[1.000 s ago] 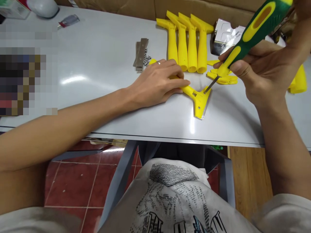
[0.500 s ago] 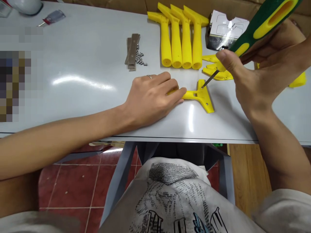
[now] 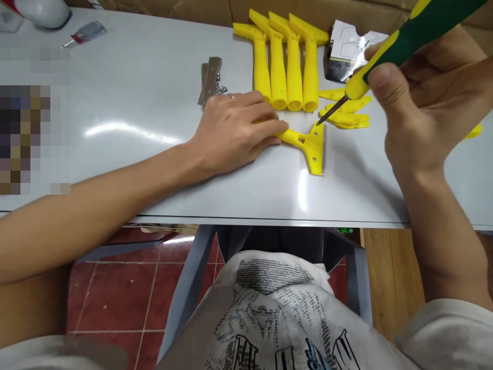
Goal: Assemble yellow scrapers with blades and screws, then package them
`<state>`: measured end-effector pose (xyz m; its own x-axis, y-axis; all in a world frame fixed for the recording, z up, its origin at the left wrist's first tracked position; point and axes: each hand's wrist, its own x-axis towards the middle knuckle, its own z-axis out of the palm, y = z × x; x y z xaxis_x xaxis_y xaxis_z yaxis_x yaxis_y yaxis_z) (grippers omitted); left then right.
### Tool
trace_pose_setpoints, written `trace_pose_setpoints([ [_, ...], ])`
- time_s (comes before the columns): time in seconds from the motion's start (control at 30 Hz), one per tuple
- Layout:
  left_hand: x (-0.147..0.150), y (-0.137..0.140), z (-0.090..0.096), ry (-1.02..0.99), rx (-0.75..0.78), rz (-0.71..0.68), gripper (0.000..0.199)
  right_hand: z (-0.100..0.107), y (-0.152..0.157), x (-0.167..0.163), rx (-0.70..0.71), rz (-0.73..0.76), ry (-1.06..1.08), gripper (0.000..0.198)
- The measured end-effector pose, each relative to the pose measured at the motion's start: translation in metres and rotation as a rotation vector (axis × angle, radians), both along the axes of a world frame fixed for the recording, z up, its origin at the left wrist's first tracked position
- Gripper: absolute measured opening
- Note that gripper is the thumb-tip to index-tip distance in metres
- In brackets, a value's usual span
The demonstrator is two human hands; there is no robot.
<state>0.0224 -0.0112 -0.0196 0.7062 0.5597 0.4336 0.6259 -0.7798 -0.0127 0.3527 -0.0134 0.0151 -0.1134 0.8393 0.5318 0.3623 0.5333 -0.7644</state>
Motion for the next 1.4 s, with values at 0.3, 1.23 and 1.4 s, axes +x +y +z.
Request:
trace_pose_setpoints([
  [0.3,-0.001,0.004,0.01,0.078,0.064,0.014,0.043,-0.03,0.047,-0.005,0.416,0.13,0.091,0.08],
  [1.23,-0.006,0.019,-0.003,0.042,0.042,-0.088,0.038,-0.065,0.125,0.033,0.453,0.462,0.153,0.124],
  [1.4,-0.005,0.017,-0.007,-0.021,-0.044,-0.082,0.038,-0.025,0.104,0.012,0.507,0.586,0.004,0.108],
])
